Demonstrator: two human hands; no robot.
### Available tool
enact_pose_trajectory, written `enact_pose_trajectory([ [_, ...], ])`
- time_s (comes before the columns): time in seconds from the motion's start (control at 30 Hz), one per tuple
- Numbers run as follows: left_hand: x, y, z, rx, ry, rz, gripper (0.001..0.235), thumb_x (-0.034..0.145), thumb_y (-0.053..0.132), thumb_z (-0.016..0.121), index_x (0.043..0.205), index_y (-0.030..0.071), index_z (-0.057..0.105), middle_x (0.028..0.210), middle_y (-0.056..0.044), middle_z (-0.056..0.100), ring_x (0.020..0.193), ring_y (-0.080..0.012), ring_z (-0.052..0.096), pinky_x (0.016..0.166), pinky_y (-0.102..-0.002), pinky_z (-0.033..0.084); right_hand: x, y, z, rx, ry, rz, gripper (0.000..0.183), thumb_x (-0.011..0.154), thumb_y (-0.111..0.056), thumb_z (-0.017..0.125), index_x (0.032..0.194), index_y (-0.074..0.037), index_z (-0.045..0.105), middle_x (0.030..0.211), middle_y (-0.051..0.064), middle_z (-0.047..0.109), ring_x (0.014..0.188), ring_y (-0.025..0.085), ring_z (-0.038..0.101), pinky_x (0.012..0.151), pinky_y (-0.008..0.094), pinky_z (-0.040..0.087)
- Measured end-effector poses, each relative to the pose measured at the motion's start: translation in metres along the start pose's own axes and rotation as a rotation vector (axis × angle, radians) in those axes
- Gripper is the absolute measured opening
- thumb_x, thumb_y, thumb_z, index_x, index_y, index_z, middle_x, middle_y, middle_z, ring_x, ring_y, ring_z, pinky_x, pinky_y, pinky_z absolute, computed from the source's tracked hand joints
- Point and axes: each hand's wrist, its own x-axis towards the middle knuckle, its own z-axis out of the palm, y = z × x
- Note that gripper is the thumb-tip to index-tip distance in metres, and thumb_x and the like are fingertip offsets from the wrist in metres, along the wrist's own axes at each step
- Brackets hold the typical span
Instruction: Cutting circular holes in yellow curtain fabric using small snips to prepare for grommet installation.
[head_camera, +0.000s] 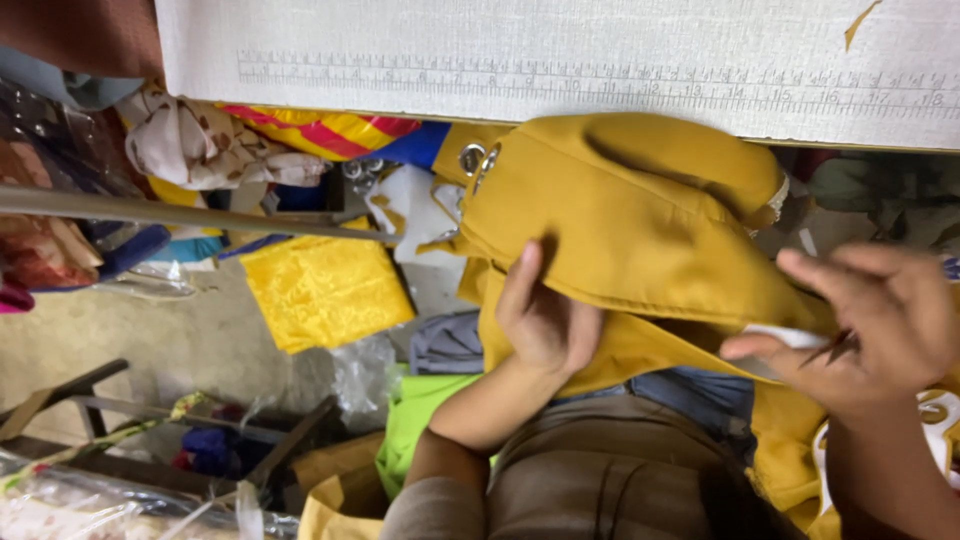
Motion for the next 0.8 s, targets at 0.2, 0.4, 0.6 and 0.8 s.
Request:
enact_pose_trajectory([
  [0.2, -0.009, -0.010, 0.022, -0.166, -0.018, -0.476, 0.060, 0.101, 0.044, 0.044, 0.143, 0.002, 0.037, 0.142, -0.011, 0.043, 0.135, -0.0224, 0.039, 0.118, -0.038, 0.028, -0.087, -0.013, 0.010, -0.273, 0.144, 0.391, 0.070, 0.071, -0.021, 0.096, 0.121, 0.015, 0.062, 0.102, 0.025, 0.048, 0.071, 0.025, 0.043, 0.057, 0.036, 0.039],
  [0.4, -0.008, -0.001, 0.069, -0.095, -0.005, -0.539, 0.074, 0.095, 0.059, 0.029, 0.151, 0.011, 0.031, 0.147, -0.006, 0.038, 0.139, -0.0213, 0.033, 0.120, -0.040, 0.025, -0.090, -0.043, 0.033, 0.239, 0.324, 1.000, 0.061, 0.079, -0.007, 0.077, 0.128, -0.005, 0.042, 0.116, 0.009, 0.050, 0.092, 0.013, 0.045, 0.075, 0.026, 0.036],
  [0.6, -0.020, 0.021, 0.088, -0.247, -0.483, -0.436, 0.080, 0.107, 0.067, 0.039, 0.157, 0.004, 0.032, 0.149, -0.016, 0.047, 0.140, -0.0297, 0.044, 0.122, -0.047, 0.035, -0.114, -0.063, 0.078, 0.422, 0.263, 1.055, 0.047, 0.071, -0.012, 0.079, 0.106, -0.006, 0.048, 0.096, 0.003, 0.052, 0.084, 0.010, 0.046, 0.073, 0.025, 0.040],
  [0.8, -0.026, 0.058, 0.111, -0.074, -0.784, 0.014, 0.035, 0.109, 0.017, 0.049, 0.141, 0.004, 0.054, 0.142, -0.009, 0.057, 0.141, -0.0277, 0.045, 0.125, -0.051, 0.029, -0.058, -0.013, -0.017, 0.258, 0.345, 1.234, 0.018, 0.091, -0.035, 0.064, 0.097, -0.023, 0.052, 0.093, -0.003, 0.056, 0.081, 0.012, 0.054, 0.071, 0.029, 0.045],
])
